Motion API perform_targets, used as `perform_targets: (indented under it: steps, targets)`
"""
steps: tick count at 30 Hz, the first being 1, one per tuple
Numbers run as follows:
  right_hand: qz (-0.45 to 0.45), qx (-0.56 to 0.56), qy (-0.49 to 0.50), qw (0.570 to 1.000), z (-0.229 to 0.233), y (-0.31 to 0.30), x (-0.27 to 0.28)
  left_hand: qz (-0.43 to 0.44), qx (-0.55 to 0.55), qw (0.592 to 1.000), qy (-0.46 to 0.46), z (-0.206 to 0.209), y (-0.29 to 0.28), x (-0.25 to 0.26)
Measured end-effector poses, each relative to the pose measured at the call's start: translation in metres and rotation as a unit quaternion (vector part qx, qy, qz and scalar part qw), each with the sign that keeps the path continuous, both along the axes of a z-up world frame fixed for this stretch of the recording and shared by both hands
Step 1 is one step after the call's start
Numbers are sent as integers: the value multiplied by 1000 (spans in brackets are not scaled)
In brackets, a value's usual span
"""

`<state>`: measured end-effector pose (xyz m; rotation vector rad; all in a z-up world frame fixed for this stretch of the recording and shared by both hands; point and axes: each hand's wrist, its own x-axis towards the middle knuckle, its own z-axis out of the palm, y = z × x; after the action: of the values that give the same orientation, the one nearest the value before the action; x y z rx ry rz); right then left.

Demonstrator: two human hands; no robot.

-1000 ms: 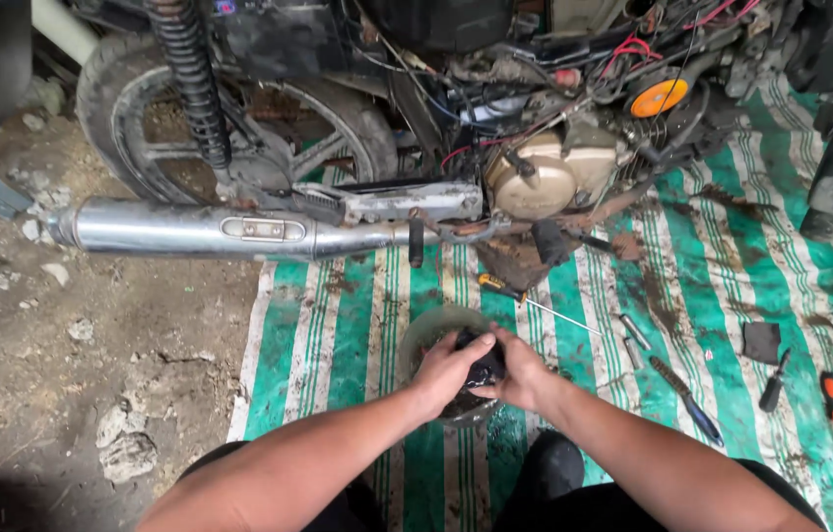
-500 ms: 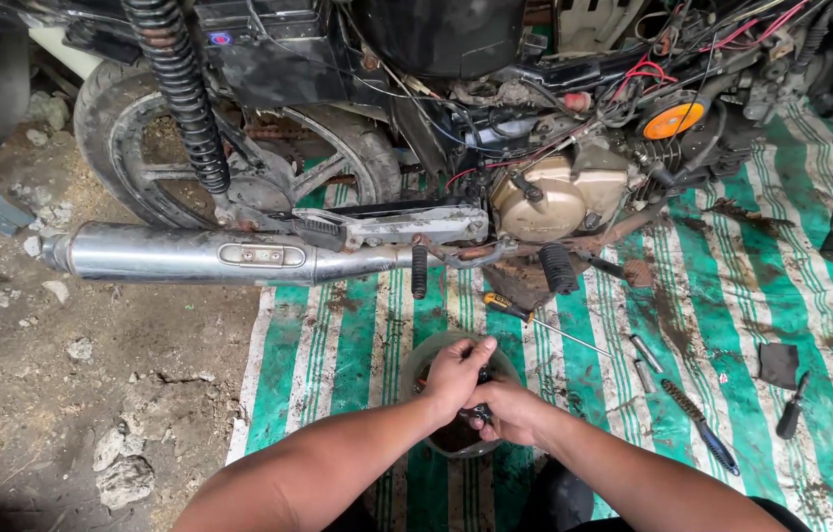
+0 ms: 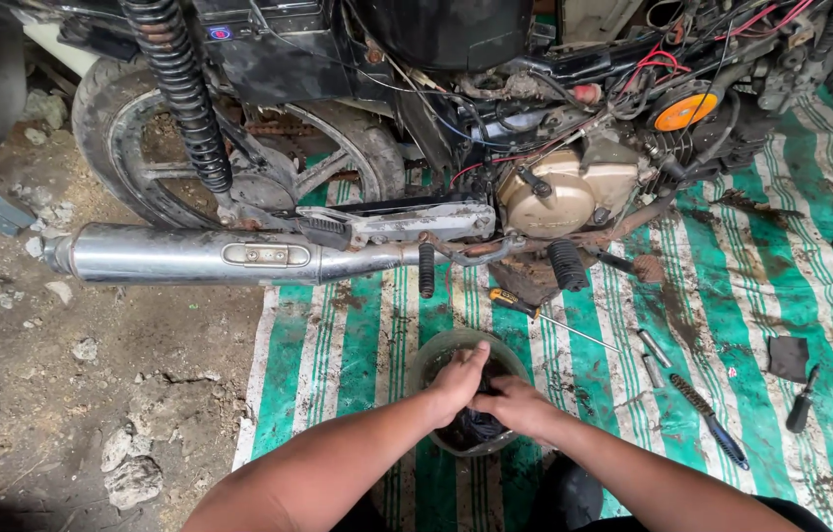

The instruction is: The person cleans the rear section of a motorcycle using a dark cloth. They wipe the rear fender, chain, and engine area, repeatedly dipping the cloth into a container of liquid to clean different parts of the bike.

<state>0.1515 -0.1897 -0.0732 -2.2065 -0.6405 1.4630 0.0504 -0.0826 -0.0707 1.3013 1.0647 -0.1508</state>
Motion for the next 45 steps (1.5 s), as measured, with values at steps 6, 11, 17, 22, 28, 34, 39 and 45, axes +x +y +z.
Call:
perform_targets:
  steps: [6,11,17,22,28,34,39,45]
  targets:
    - [93,-11,-122,988,24,2,21,-94,54,989,101,5,17,-26]
    - [6,-36,-34,999,36,4,29,-446,234,861,68,-2,15,-41]
    - [-248,64,7,967,46,21,55,-592,212,774,69,79,0,-27]
    - [-325,288,98,895,76,98,63,-632,211,743,65,62,5,-23]
    - [-379,516,0,768,79,286,76,-676,196,708,64,18,16,-18]
    - [-119,610,-374,689,102,328,41,-628,38,776,34,32,36,-17]
    - [-26,601,-475,642,79,322,67,-544,-33,823,159,88,42,-21]
    - [-59,505,-360,782,47,309,110,-546,-114,815,158,23,42,-26]
